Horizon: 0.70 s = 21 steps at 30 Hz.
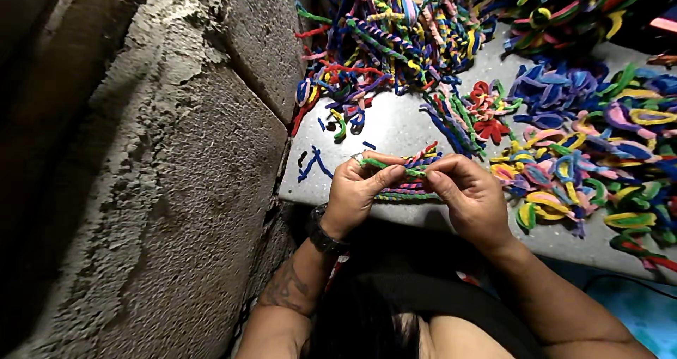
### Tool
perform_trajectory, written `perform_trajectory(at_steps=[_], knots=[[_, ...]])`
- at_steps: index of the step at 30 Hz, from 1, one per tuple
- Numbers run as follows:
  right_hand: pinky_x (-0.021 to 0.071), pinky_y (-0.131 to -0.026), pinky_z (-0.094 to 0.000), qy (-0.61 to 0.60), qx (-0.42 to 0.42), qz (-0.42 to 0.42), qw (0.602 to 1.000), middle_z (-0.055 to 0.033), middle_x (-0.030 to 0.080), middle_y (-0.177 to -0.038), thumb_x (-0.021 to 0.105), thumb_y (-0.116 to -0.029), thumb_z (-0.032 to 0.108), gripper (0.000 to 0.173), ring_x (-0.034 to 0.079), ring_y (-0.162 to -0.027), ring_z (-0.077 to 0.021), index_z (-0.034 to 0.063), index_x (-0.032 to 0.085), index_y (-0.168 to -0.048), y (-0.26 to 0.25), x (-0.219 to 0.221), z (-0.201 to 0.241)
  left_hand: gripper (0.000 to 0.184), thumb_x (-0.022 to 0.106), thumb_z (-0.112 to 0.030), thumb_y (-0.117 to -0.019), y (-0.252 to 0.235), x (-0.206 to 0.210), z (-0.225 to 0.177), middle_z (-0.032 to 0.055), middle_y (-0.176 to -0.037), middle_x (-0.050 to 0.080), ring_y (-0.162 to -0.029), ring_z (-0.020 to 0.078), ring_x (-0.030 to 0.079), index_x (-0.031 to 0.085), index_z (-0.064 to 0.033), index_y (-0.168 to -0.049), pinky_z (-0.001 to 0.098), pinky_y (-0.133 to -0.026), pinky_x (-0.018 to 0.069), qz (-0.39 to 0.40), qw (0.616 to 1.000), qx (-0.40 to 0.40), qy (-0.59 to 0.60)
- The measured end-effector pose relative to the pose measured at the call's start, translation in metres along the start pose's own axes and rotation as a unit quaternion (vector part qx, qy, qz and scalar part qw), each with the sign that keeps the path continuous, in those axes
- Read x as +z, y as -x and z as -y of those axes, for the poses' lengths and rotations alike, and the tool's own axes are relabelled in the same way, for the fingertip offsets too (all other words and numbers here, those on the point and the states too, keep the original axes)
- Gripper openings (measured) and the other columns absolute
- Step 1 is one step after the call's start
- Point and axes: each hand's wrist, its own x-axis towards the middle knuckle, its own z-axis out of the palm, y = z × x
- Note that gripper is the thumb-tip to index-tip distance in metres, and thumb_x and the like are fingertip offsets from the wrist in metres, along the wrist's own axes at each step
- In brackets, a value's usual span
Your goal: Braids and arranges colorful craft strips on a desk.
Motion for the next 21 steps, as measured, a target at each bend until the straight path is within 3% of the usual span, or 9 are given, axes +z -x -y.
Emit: perform_trajectory(at_steps=[5, 11, 17, 21], knots=[[0.0550, -0.072, -0.0183, -0.170, 0.126, 0.023, 0.977, 0.0079, 0.067, -0.082, 0.055, -0.1011, 0.013, 0.016, 0.063, -0.074, -0.0016, 0.0173, 0.069, -0.096, -0.002, -0.001, 0.000, 0.017, 0.064, 0.006, -0.0943, -0.001, -0.001, 0.001, 0.0049, -0.097, 0.075, -0.081, 0.0083, 0.072, 0.072, -0.0028, -0.107, 0.0252, -0.076, 0.0615, 0.010, 1.000, -0.005, 0.007], [0.0538, -0.071, -0.0170, -0.264, 0.192, 0.038, 0.944, 0.0048, 0.067, -0.079, 0.052, -0.1010, 0.011, 0.021, 0.062, -0.071, -0.0016, 0.0157, 0.071, -0.094, -0.005, 0.002, 0.001, 0.020, 0.062, 0.007, -0.0952, -0.002, -0.004, 0.003, 0.0059, -0.100, 0.075, -0.083, 0.0097, 0.073, 0.072, -0.0032, -0.109, 0.0266, -0.078, 0.0617, 0.013, 1.000, 0.006, 0.017], [0.0555, -0.077, -0.0190, -0.112, 0.087, 0.085, 0.986, 0.0128, 0.067, -0.090, 0.055, -0.1048, 0.024, 0.012, 0.064, -0.082, 0.0005, 0.0229, 0.067, -0.102, -0.007, 0.000, -0.006, 0.018, 0.060, 0.007, -0.0960, 0.007, -0.012, -0.002, 0.0016, -0.090, 0.076, -0.075, 0.0066, 0.072, 0.072, -0.0022, -0.106, 0.0250, -0.073, 0.0624, -0.020, 1.000, -0.010, -0.009], [0.0561, -0.077, -0.0177, -0.087, 0.036, 0.152, 0.984, 0.0150, 0.070, -0.098, 0.054, -0.1057, 0.029, 0.014, 0.065, -0.086, 0.0012, 0.0251, 0.067, -0.109, -0.013, -0.004, -0.015, 0.011, 0.056, -0.001, -0.1008, 0.048, -0.030, 0.000, -0.0029, -0.087, 0.071, -0.079, 0.0026, 0.069, 0.066, 0.0006, -0.099, 0.0233, -0.079, 0.0594, -0.077, 0.991, -0.061, -0.096]])
